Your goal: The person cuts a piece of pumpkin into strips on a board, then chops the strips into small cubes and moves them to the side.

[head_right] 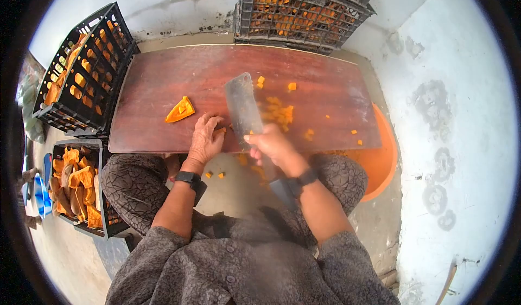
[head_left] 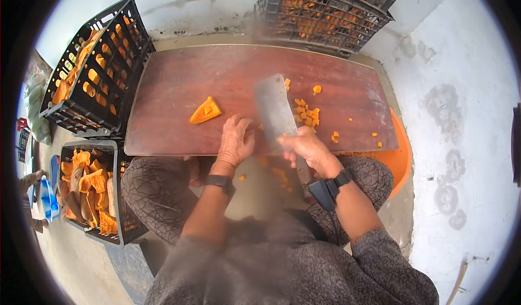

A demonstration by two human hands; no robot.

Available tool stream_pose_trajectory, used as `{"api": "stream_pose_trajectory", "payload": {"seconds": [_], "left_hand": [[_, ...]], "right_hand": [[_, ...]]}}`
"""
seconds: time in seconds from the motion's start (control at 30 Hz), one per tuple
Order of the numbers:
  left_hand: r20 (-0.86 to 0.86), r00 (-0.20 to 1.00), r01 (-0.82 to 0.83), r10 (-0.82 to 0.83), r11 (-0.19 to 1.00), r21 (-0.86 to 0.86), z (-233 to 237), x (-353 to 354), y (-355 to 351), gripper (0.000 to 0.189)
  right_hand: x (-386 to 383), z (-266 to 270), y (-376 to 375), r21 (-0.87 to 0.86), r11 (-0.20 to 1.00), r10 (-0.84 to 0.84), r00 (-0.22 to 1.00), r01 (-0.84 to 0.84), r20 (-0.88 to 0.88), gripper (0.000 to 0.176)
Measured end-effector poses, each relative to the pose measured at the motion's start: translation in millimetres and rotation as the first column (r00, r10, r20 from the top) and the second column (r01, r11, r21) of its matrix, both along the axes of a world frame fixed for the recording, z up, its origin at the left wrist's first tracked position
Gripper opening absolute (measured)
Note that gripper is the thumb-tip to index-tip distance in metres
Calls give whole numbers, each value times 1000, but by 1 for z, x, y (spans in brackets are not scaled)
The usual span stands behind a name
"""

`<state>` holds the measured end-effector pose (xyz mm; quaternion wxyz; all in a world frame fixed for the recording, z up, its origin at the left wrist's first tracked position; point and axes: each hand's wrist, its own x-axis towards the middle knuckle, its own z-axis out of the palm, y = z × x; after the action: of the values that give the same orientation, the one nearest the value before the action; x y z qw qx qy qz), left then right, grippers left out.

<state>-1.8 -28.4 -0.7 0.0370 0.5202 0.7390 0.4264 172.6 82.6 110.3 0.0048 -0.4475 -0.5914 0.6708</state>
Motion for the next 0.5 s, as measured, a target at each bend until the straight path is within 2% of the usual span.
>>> {"api": "stream_pose_trajectory", "payload": {"seconds": [0.1,0.2,0.3,0.33,0.4,0.5], "left_hand": [[-92,996,-12,6,998,-62,1,-8,-9,43],[-60,998,23,-28,996,-86,6,-16,-16,44],[-66,996,45,-54,992,-120,9,-22,-19,45],[-109,993,28,-38,996,-83,10,-21,-19,38],[-98,995,19,-26,997,-72,9,-24,-17,33],[-96,995,-17,12,999,-49,9,-18,-13,22]], "right_hand": [[0,3,-2,0,1000,26,1000,-26,10,18],[-1,-2,-3,28,998,57,998,-58,15,19],[-2,-10,-3,-21,997,75,997,-74,17,19],[-3,-12,-3,-33,997,72,997,-72,23,19],[-3,-13,-6,10,997,82,996,-82,36,25],[-3,-9,-6,21,1000,22,998,-23,51,23]]}}
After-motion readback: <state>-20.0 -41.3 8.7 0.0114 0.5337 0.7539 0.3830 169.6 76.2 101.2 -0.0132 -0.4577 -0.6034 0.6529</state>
